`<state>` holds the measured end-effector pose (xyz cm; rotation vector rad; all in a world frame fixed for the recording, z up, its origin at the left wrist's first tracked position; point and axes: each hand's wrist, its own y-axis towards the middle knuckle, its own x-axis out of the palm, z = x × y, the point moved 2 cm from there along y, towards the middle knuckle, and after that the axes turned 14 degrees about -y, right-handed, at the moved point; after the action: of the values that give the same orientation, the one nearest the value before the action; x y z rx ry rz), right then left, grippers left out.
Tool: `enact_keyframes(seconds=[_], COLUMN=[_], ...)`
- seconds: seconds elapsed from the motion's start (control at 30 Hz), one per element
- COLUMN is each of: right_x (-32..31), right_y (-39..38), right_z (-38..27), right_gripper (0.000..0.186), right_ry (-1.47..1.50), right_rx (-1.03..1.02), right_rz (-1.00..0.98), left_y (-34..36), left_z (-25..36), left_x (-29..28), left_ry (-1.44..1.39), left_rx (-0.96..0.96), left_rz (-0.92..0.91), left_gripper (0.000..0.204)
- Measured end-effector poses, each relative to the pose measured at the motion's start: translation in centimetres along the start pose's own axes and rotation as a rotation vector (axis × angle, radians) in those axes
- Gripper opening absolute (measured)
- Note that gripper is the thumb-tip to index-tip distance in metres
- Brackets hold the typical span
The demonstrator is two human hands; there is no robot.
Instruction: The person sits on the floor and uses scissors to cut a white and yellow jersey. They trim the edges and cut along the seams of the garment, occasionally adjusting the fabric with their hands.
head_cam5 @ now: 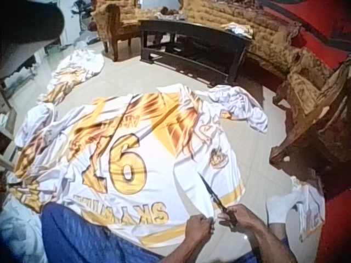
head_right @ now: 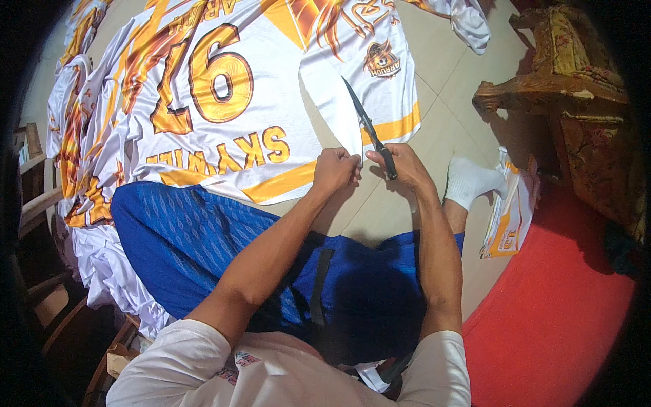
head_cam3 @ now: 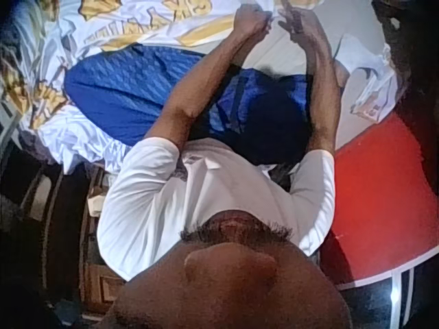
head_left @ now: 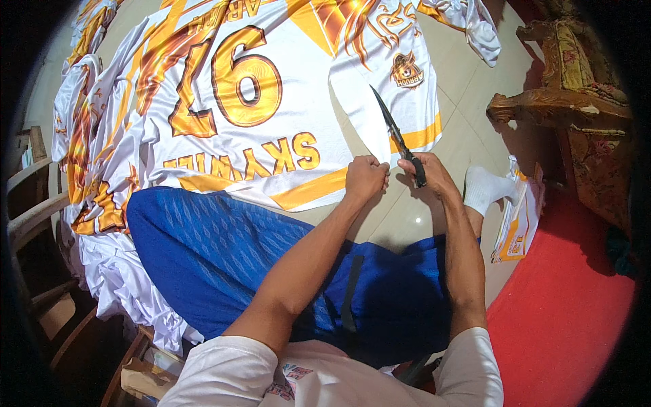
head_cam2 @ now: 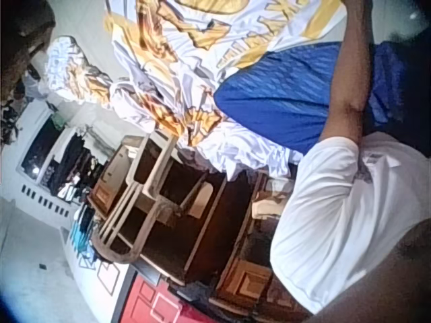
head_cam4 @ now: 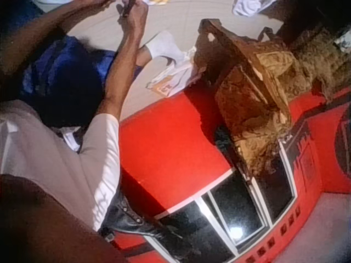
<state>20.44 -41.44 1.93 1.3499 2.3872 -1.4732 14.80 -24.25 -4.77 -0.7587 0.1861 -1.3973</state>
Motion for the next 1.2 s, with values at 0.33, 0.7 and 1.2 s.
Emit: enact_keyframes(seconds=[0.33,0.7,1.2], right_x=[-0.9,-1.6,-2.8], right_y=[1.7,2.1,4.1], right_z=[-2.2,-2.0,-3.7], right_gripper=[0.046,0.046,0.041], right_ry=[0.031,-0.083,0.043], right_rx=[0.003,-0.011,-0.081], right_rz=[-0.047,0.039,-0.061], left_y=[0.0,-0.4,-0.9], left_z=[-0.7,0.0,0.3], left_x=[0.0,0.1,0.2], left_ry=[-0.048,0.002,-0.010], left_rx=[0.011,0.015,0.007], left_rz=[0.016,0.020,0.039], left_gripper=[0.024,0.025,0.025])
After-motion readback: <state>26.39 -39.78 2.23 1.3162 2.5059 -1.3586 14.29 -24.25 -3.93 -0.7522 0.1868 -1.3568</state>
